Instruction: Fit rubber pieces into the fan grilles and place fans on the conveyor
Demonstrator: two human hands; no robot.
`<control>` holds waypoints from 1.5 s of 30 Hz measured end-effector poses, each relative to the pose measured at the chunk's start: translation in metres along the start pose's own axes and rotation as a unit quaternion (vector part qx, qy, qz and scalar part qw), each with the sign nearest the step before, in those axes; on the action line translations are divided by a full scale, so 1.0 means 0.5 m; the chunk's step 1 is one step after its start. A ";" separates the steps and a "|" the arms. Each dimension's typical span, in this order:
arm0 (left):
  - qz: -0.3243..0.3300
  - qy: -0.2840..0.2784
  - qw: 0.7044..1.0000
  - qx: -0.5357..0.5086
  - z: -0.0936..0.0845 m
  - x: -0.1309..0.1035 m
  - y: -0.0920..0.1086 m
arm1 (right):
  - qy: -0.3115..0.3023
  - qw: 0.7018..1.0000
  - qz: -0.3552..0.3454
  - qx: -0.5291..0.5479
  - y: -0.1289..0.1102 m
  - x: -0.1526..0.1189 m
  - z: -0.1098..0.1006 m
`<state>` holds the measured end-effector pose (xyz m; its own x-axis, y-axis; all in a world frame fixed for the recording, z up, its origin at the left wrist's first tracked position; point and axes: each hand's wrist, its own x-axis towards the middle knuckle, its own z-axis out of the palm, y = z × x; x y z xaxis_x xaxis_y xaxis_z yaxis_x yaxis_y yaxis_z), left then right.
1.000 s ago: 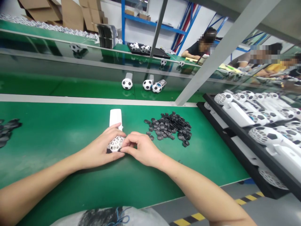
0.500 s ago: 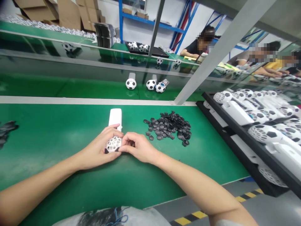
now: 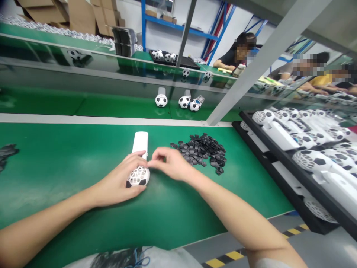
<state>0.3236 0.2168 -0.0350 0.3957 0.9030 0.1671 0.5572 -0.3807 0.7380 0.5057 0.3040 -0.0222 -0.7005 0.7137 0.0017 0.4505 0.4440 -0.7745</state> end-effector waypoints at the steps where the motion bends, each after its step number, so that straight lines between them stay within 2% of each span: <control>1: 0.005 -0.009 1.000 -0.003 -0.001 0.000 -0.001 | 0.048 0.996 0.004 -0.075 0.014 0.008 -0.015; 3: 0.021 -0.022 1.000 -0.007 -0.004 0.001 -0.005 | 0.116 0.965 0.034 -0.231 0.040 0.023 -0.041; 4: 0.028 -0.028 0.999 -0.007 -0.006 0.002 -0.007 | 0.119 0.949 0.051 -0.287 0.050 0.028 -0.050; 6: 0.029 -0.043 0.999 -0.002 -0.013 0.002 -0.009 | 0.086 0.935 0.065 -0.338 0.063 0.034 -0.057; 9: -0.018 -0.046 0.998 0.029 -0.028 0.002 -0.009 | 0.047 0.939 0.063 -0.336 0.063 0.031 -0.055; 12: -0.127 -0.011 0.991 0.037 -0.047 0.003 -0.010 | 0.038 0.942 0.087 -0.322 0.060 0.022 -0.057; 14: -0.176 -0.012 0.984 0.009 -0.058 0.005 -0.013 | 0.032 0.944 0.101 -0.313 0.063 0.019 -0.065; 16: -0.182 -0.041 0.982 -0.020 -0.068 0.006 -0.017 | 0.025 0.946 0.103 -0.306 0.070 0.021 -0.076; 20: -0.145 -0.084 0.985 -0.038 -0.079 0.003 -0.022 | 0.007 0.952 0.093 -0.290 0.081 0.035 -0.093; 25: -0.138 -0.085 0.986 -0.040 -0.081 -0.002 -0.022 | -0.018 0.963 0.070 -0.261 0.060 0.033 -0.091; 27: -0.131 -0.089 0.987 -0.040 -0.085 -0.002 -0.023 | -0.016 0.971 0.049 -0.235 0.038 0.022 -0.084; 30: -0.099 -0.104 0.989 -0.041 -0.095 -0.002 -0.025 | -0.010 0.981 -0.024 -0.192 -0.001 0.002 -0.067; 32: -0.083 -0.117 0.989 -0.039 -0.101 -0.002 -0.026 | -0.019 0.983 -0.076 -0.163 -0.027 -0.009 -0.052; 35: -0.079 -0.126 0.988 -0.034 -0.102 -0.003 -0.029 | -0.032 0.984 -0.120 -0.131 -0.052 -0.015 -0.026; 40: -0.076 -0.104 0.991 -0.034 -0.089 -0.005 -0.035 | -0.024 0.971 -0.194 -0.135 -0.054 -0.006 0.007; 45: -0.107 -0.055 0.992 -0.032 -0.073 -0.005 -0.027 | -0.019 0.946 -0.299 -0.125 -0.045 0.012 0.026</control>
<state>0.2885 0.2272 -0.0216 0.3525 0.9334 -0.0673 0.5912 -0.1664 0.7892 0.4841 0.2912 -0.0128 -0.8884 0.2774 0.3657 0.0815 0.8794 -0.4690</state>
